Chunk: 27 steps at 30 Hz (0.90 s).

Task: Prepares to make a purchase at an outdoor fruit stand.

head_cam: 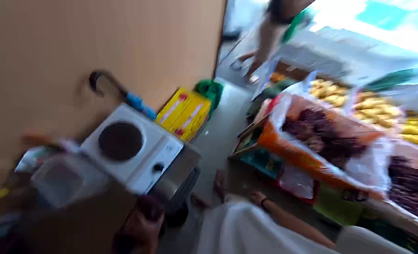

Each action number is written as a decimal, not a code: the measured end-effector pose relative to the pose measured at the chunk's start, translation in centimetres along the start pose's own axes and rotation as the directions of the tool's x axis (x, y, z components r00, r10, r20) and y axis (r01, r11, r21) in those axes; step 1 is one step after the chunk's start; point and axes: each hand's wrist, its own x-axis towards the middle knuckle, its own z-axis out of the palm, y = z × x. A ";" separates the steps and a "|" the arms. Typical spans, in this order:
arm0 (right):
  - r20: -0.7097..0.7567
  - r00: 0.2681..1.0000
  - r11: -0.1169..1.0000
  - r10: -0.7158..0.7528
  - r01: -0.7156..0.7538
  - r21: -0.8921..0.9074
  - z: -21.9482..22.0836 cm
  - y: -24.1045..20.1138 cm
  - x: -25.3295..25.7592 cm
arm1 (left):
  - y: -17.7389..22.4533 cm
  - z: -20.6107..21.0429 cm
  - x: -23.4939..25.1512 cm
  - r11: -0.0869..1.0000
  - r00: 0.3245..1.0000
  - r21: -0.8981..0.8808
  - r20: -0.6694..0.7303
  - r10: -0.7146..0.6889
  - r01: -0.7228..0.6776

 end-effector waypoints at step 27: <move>0.097 0.799 0.733 -0.593 0.486 0.476 -16.6 -21.8 3.2 | 34.6 13.8 14.3 0.921 0.980 -0.340 -0.126 0.156 -0.190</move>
